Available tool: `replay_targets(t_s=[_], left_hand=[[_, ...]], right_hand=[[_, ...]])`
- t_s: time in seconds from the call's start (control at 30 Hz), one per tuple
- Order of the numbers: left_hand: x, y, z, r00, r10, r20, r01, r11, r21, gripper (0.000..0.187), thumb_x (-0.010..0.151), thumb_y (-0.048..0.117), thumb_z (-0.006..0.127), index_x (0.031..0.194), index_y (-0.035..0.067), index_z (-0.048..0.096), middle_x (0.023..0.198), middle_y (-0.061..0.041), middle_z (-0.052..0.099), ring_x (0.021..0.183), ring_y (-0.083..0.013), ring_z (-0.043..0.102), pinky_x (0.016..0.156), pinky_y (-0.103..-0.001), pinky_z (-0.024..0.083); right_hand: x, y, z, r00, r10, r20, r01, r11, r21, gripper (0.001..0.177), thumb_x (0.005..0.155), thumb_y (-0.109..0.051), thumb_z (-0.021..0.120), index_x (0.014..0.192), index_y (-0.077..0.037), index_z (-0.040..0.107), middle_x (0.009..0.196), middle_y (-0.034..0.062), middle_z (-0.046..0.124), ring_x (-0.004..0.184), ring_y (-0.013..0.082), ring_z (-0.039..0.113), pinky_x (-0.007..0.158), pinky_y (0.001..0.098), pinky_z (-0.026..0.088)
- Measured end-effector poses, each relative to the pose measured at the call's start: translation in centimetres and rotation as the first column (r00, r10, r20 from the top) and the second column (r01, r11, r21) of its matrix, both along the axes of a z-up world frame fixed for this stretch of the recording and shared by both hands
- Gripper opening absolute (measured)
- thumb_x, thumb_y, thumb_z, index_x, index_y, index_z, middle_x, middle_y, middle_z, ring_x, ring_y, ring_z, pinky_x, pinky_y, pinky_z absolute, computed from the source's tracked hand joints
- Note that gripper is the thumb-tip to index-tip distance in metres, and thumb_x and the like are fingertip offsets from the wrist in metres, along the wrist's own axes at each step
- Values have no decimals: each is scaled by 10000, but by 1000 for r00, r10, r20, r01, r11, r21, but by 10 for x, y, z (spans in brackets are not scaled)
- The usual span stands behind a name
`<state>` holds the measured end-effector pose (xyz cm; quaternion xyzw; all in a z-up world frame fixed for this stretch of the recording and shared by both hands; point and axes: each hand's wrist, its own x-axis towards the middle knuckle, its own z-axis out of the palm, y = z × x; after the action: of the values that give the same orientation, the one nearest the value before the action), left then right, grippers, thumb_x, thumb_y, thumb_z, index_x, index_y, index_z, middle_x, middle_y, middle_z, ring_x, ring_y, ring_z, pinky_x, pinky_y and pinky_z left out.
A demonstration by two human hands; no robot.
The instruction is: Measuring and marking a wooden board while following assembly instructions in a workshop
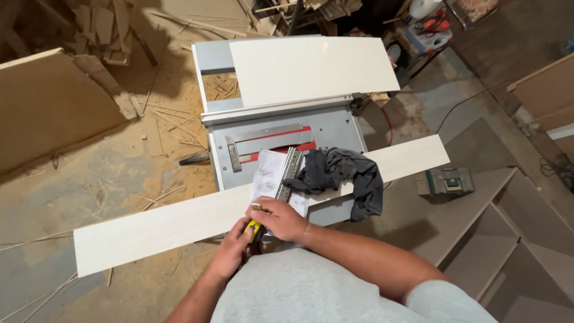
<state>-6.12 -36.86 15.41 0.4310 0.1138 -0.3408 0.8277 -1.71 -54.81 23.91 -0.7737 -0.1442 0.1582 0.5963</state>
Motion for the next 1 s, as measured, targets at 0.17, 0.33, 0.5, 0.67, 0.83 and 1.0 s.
replay_targets(t_s=[0.17, 0.33, 0.5, 0.67, 0.83, 1.0], left_hand=[[9, -17, 53, 964, -231, 131, 123, 825, 552, 455, 864, 376, 679, 1248, 132, 664, 1053, -39, 727, 861, -129, 658, 784, -296, 527], [18, -50, 55, 987, -131, 92, 46, 783, 620, 332, 891, 430, 695, 963, 123, 591, 693, -26, 625, 586, -137, 601, 620, -304, 502], [32, -84, 53, 972, -225, 68, 145, 802, 579, 422, 889, 545, 636, 877, 134, 538, 655, -83, 642, 579, -152, 626, 562, -321, 505], [37, -112, 54, 951, -272, 149, 147, 817, 557, 464, 888, 509, 626, 1189, 156, 629, 860, -27, 641, 731, -110, 622, 714, -274, 498], [31, -145, 54, 947, -151, 283, 28, 917, 398, 339, 965, 379, 646, 1158, 103, 611, 684, 46, 459, 629, -60, 425, 576, -256, 339], [30, -190, 39, 958, 284, 31, -272, 875, 399, 230, 941, 82, 629, 1140, 22, 728, 591, -86, 535, 509, -133, 479, 467, -302, 434]], right_hand=[[-16, -37, 3, 960, -6, -281, -30, 992, -124, 377, 989, -303, 563, 1328, -139, 596, 1290, 10, 607, 1162, 114, 584, 1034, 273, 435], [-24, -60, 6, 939, 139, -315, -149, 989, -7, 1130, 796, -583, 730, 1627, -127, 113, 1448, 118, 527, 1219, 193, 598, 1029, 333, 510], [-10, -74, 24, 968, -85, -236, -3, 936, -352, 767, 771, -257, 772, 1479, -215, 481, 1176, 20, 731, 957, 142, 723, 875, 297, 558], [19, -116, 7, 986, -51, -156, -6, 938, -345, 621, 744, -227, 735, 1339, -197, 557, 1345, 0, 653, 1203, 162, 642, 1000, 309, 484], [48, -160, 4, 952, -5, -305, -86, 955, -283, 603, 772, -256, 800, 1327, -233, 567, 1279, -26, 680, 1127, 128, 653, 979, 280, 490], [100, -210, -31, 946, -86, -313, 25, 981, -192, 362, 875, -121, 758, 1208, -230, 665, 879, -1, 671, 657, 96, 547, 608, 258, 481]])
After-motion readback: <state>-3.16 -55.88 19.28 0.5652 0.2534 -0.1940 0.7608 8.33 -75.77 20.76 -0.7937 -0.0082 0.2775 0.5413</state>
